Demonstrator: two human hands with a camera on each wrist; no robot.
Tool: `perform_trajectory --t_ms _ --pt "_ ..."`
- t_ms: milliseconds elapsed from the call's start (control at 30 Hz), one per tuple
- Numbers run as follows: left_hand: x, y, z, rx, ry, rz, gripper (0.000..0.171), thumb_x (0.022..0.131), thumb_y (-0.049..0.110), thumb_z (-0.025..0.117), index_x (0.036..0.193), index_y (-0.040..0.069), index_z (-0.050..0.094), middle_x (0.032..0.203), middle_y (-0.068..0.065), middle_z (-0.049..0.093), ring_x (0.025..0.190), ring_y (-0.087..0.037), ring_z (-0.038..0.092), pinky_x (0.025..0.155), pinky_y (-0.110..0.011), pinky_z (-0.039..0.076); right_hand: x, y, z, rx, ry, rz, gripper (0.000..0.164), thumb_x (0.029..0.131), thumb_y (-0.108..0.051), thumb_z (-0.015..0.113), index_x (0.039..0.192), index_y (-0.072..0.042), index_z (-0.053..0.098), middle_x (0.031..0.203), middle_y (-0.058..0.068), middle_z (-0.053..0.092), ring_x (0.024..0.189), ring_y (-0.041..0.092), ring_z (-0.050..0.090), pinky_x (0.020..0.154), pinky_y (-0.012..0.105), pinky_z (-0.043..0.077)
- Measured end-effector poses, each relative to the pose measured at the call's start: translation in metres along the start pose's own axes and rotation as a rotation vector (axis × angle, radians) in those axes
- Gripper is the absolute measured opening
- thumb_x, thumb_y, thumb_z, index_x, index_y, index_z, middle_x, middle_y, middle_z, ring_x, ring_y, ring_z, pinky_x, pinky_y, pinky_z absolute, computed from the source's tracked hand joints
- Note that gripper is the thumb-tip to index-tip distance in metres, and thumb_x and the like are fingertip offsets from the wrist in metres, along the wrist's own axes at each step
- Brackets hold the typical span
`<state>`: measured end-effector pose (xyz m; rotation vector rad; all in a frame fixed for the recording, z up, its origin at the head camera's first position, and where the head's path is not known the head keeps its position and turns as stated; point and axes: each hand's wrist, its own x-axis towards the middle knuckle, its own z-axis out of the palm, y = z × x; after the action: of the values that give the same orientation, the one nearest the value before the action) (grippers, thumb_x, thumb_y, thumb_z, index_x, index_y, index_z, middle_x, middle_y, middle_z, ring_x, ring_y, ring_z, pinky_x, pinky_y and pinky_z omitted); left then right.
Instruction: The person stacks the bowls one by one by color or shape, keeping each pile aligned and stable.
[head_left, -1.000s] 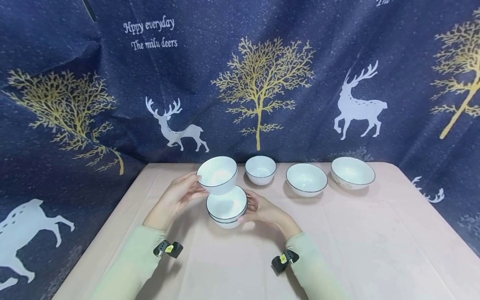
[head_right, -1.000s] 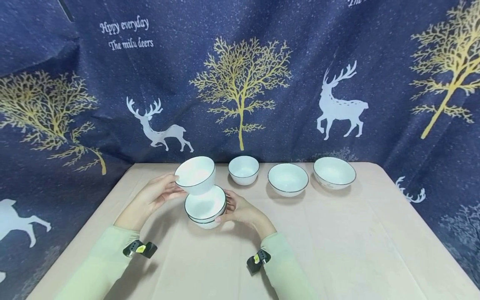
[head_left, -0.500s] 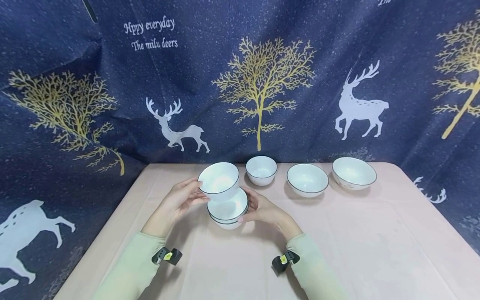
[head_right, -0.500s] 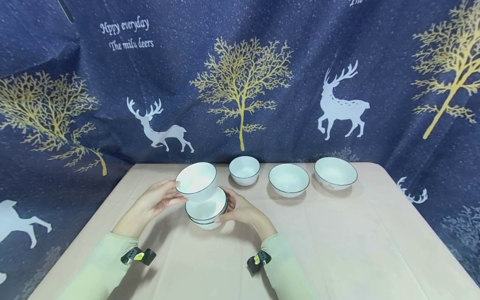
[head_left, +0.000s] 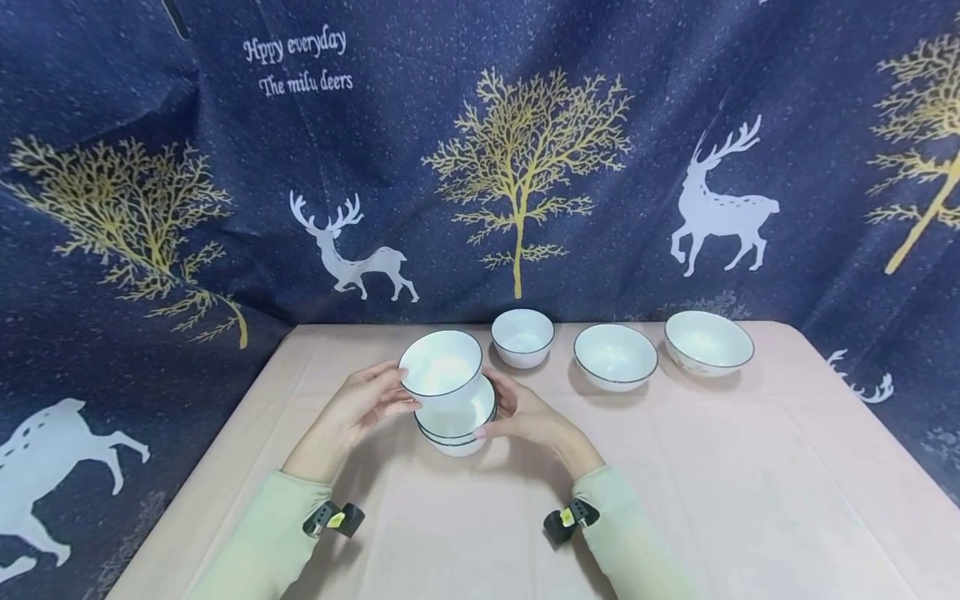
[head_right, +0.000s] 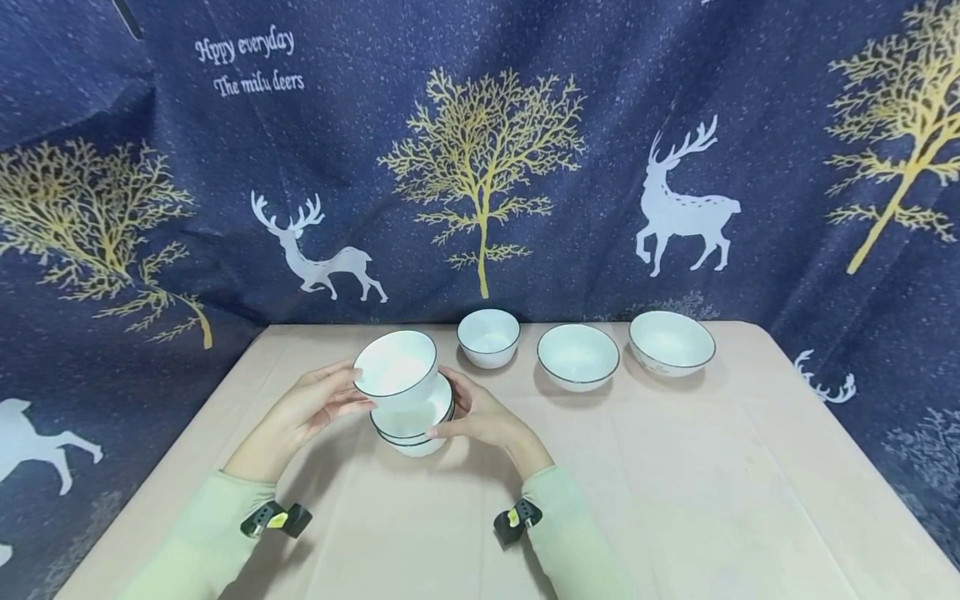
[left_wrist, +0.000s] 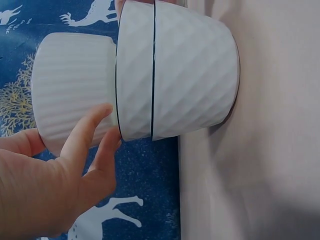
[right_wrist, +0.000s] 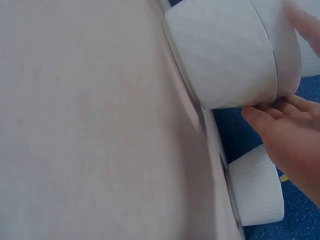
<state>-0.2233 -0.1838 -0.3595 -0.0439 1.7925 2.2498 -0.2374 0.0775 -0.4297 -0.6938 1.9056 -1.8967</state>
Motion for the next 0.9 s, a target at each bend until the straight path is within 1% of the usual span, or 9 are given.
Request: perform_trajectory --t_ms 167,267,433,533,633,800,900 --pt "-0.0006 -0.0009 0.0007 0.012 0.003 0.004 0.055 0.097 -0.002 0.045 0.144 -0.016 0.021 0.128 -0.036 0.043 0.082 -0.018 0.067 0.087 -0.042 0.057 0.0 0.001 -0.0004 -0.007 0.002 0.02 0.101 0.075 -0.004 0.08 0.153 -0.008 0.017 0.16 0.011 0.016 0.146 0.024 0.014 0.12 0.037 0.016" --pt "-0.0017 -0.0005 0.0011 0.014 -0.001 0.009 0.055 0.097 -0.002 0.045 0.144 -0.016 0.02 0.124 -0.035 0.046 0.081 -0.018 0.067 0.086 -0.041 0.057 -0.0002 0.0006 -0.0013 -0.005 0.005 0.028 0.101 0.075 -0.004 0.081 0.153 -0.008 0.017 0.159 0.011 0.017 0.146 0.023 0.015 0.119 0.036 0.018" --pt "-0.0037 0.0001 0.0023 0.03 -0.009 0.02 0.052 0.097 -0.004 0.046 0.142 -0.018 0.024 0.106 -0.02 0.059 0.08 -0.018 0.067 0.085 -0.039 0.058 -0.0014 -0.002 -0.0019 -0.009 0.009 0.044 0.101 0.074 -0.004 0.081 0.153 -0.006 0.017 0.159 0.013 0.017 0.146 0.024 0.016 0.119 0.036 0.019" --pt "-0.0045 -0.0009 0.003 0.048 -0.011 0.03 0.049 0.096 -0.005 0.046 0.14 -0.018 0.028 0.098 -0.014 0.062 0.079 -0.018 0.068 0.083 -0.037 0.059 -0.002 -0.0026 -0.0017 -0.009 0.011 0.052 0.101 0.074 -0.004 0.081 0.153 -0.005 0.017 0.159 0.013 0.016 0.146 0.025 0.015 0.119 0.036 0.019" --pt "-0.0045 -0.0019 0.0031 0.065 -0.011 0.037 0.049 0.096 -0.005 0.046 0.14 -0.019 0.029 0.098 -0.014 0.063 0.079 -0.018 0.068 0.082 -0.036 0.059 -0.0022 -0.003 -0.0019 -0.004 0.009 0.05 0.101 0.074 -0.003 0.081 0.152 -0.004 0.017 0.159 0.013 0.017 0.146 0.024 0.015 0.119 0.036 0.018" --pt "-0.0029 -0.0024 0.0034 0.102 0.022 0.032 0.047 0.095 -0.005 0.049 0.138 -0.018 0.034 0.099 -0.016 0.063 0.077 -0.018 0.069 0.081 -0.035 0.059 -0.0013 -0.0028 -0.0029 0.001 0.004 0.041 0.1 0.074 0.0 0.08 0.152 -0.005 0.018 0.158 0.013 0.02 0.146 0.023 0.017 0.12 0.035 0.018" --pt "-0.0024 -0.0023 0.0032 0.12 0.03 0.033 0.048 0.094 -0.005 0.05 0.138 -0.018 0.035 0.098 -0.015 0.064 0.076 -0.018 0.069 0.08 -0.035 0.059 -0.001 -0.0024 -0.0031 0.001 0.005 0.039 0.099 0.074 0.0 0.08 0.152 -0.006 0.018 0.158 0.012 0.021 0.145 0.023 0.018 0.119 0.035 0.019"
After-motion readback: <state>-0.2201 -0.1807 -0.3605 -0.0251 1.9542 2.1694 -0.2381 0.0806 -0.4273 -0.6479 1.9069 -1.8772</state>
